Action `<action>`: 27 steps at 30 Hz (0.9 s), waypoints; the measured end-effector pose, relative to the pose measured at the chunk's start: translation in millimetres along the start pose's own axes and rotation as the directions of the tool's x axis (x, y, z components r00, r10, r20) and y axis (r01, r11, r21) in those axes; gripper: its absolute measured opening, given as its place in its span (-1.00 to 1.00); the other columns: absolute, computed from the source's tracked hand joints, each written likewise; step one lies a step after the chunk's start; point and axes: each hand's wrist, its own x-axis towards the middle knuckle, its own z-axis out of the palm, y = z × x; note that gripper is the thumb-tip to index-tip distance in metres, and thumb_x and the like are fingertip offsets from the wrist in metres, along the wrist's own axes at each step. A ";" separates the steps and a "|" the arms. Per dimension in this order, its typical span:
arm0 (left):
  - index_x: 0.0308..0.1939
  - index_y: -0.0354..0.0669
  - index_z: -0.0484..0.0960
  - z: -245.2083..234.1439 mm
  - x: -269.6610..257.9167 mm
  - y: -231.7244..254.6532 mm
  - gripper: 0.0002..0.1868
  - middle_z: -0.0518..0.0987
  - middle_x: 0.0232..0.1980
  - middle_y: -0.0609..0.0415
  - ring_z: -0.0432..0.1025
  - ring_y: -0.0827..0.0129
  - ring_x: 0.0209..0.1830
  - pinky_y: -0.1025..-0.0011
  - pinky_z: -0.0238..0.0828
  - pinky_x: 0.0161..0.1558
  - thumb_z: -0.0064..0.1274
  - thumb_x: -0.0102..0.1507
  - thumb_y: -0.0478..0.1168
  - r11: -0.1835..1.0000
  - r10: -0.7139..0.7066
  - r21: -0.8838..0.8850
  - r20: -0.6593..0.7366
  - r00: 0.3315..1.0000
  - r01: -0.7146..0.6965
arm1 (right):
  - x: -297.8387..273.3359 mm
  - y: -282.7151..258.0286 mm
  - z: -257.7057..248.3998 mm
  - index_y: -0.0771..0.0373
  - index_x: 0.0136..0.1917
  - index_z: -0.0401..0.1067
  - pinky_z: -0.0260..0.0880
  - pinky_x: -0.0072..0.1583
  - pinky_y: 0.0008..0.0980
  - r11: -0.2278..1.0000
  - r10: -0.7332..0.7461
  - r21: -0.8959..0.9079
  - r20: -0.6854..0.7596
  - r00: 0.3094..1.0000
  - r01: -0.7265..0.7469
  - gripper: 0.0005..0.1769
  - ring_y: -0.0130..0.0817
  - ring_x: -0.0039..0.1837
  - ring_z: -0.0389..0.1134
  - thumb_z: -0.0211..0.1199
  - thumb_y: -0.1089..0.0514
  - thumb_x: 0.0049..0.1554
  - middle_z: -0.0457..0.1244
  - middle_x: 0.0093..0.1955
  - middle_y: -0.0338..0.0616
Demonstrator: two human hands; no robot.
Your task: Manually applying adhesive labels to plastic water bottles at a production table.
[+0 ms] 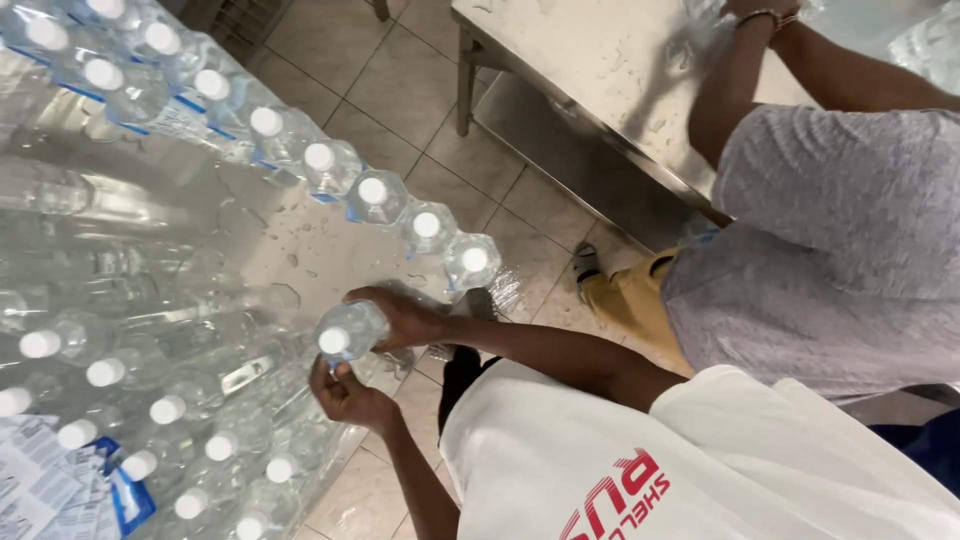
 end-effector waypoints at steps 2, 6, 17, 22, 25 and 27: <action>0.22 -0.35 0.64 -8.5 -7.1 -2.1 -0.69 0.61 0.22 -0.15 0.53 0.24 0.16 0.27 0.43 0.31 0.27 0.46 -0.25 0.987 -0.148 0.070 0.014 0.989 0.147 | -3.7 -1.5 2.8 0.27 0.65 0.20 0.20 0.61 0.17 0.996 -0.063 0.063 -0.030 0.998 0.064 0.20 0.25 0.58 0.26 0.71 0.10 -0.15 0.23 0.53 0.24; 0.18 -0.35 0.71 -1.6 -7.0 1.9 -0.75 0.67 0.16 -0.19 0.61 0.22 0.04 0.25 0.53 0.13 0.30 0.44 -0.34 0.977 -0.148 0.149 -0.037 0.988 0.152 | -5.5 14.6 12.8 0.29 0.63 0.23 0.16 0.64 0.08 0.997 -0.055 0.046 -0.049 0.997 0.057 0.24 0.16 0.58 0.27 0.75 0.06 -0.21 0.25 0.51 0.17; -0.02 -0.16 0.50 7.2 16.7 18.0 -0.70 0.52 0.05 -0.08 0.45 0.20 0.11 0.13 0.38 0.24 0.06 0.54 0.00 0.982 -0.163 -0.082 0.084 0.983 0.170 | -1.6 -29.1 19.2 0.34 0.60 0.12 0.01 0.67 0.08 0.988 0.143 0.067 -0.095 0.985 -0.137 0.17 0.02 0.61 0.20 0.74 0.28 -0.12 0.20 0.48 0.14; 0.13 -0.15 0.44 13.9 42.6 21.0 -0.72 0.42 0.16 -0.03 0.37 0.19 0.31 0.10 0.36 0.36 -0.03 0.58 -0.02 0.980 -0.121 -0.141 0.140 0.983 0.141 | 37.1 -69.9 25.3 0.32 0.64 0.03 0.04 0.69 0.05 0.962 0.266 -0.035 -0.092 0.960 -0.270 0.12 0.04 0.66 0.14 0.69 0.17 0.05 0.16 0.55 0.22; 0.46 -0.15 0.26 17.4 36.6 14.5 -0.61 0.29 0.46 -0.14 0.22 0.03 0.57 0.03 0.29 0.51 -0.18 0.55 -0.28 0.975 -0.173 -0.100 0.209 0.962 0.197 | 63.9 -69.1 21.1 0.35 0.71 -0.10 0.00 0.71 0.06 0.917 0.353 -0.158 -0.108 0.929 -0.367 0.29 0.13 0.73 0.05 0.70 -0.10 0.08 0.05 0.67 0.33; 0.67 -0.14 0.13 22.0 33.3 5.0 -0.34 0.19 0.62 -0.18 0.12 -0.07 0.69 0.02 0.21 0.59 -0.23 0.48 -0.55 0.965 -0.241 -0.038 0.247 0.939 0.258 | 67.4 -69.1 19.4 0.38 0.75 -0.20 -0.05 0.74 0.07 0.879 0.423 -0.192 -0.114 0.899 -0.437 0.45 0.18 0.76 -0.01 0.71 -0.26 0.04 -0.03 0.73 0.39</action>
